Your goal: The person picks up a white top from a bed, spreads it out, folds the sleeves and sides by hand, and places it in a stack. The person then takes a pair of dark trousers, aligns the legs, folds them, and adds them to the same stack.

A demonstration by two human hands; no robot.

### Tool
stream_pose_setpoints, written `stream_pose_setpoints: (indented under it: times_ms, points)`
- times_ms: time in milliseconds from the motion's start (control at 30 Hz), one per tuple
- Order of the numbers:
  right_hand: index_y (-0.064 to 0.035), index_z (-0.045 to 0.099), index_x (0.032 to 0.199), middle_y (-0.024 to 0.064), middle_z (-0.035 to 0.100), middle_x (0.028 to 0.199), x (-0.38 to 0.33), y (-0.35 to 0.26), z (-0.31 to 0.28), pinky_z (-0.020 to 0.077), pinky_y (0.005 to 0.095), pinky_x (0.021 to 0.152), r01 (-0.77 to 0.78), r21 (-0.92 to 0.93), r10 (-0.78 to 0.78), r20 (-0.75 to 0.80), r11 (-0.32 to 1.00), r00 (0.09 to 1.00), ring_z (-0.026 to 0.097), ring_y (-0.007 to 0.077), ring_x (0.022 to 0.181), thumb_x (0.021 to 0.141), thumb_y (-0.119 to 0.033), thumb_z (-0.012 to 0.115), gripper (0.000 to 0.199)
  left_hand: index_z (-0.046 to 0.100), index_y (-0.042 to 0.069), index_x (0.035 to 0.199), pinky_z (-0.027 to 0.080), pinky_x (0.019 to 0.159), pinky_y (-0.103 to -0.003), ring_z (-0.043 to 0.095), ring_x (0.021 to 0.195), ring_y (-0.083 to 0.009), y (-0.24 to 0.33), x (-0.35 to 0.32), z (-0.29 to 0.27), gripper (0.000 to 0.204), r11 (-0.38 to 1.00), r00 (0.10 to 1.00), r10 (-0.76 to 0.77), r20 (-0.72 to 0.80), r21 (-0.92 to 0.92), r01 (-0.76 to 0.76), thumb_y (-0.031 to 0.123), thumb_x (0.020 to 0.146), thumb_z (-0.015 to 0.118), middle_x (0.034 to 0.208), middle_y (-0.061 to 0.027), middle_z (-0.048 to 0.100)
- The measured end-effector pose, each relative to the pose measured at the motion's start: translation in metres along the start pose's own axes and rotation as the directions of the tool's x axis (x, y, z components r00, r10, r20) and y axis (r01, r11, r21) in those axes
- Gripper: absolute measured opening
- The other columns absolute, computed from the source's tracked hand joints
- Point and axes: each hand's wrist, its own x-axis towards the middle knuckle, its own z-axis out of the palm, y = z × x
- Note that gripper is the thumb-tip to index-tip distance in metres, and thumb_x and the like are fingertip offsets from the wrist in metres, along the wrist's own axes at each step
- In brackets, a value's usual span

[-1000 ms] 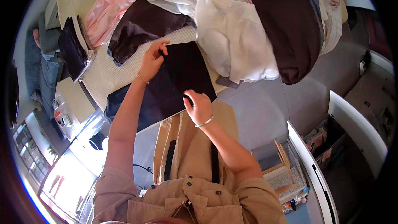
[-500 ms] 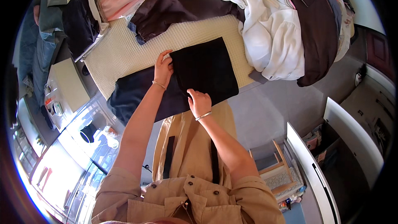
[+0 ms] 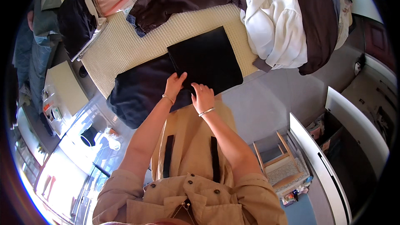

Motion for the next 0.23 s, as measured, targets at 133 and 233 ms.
stream_pose_setpoints:
  times_ms: [133,233]
  points:
    - [-0.0127,0.053,0.11,0.0049,0.054,0.084,0.0,-0.005,0.001,0.0418,0.0375,0.072,0.009,0.006,-0.009,0.015,1.0,1.0,0.055,0.0238,0.081,0.068,-0.012,0.07,0.045,0.059,-0.003,0.091,0.047,0.06,-0.027,0.059,0.066,-0.0136,-0.027,0.007,0.019,0.034,0.958,0.947,0.273,-0.168,-0.046,-0.284,0.025,0.077,0.072,0.075,-0.0079,0.064]
    - [-0.0112,0.053,0.109,0.0075,0.054,0.086,-0.003,-0.008,0.002,0.0428,0.0384,0.073,-0.017,0.02,0.015,0.065,1.0,0.998,0.054,0.0264,0.082,0.071,-0.012,0.068,0.041,0.058,0.001,0.102,0.049,0.073,-0.033,0.063,0.083,-0.029,-0.04,0.001,0.027,0.035,0.909,0.872,0.417,-0.257,0.14,-0.393,0.025,0.079,0.069,0.092,-0.0131,0.066]
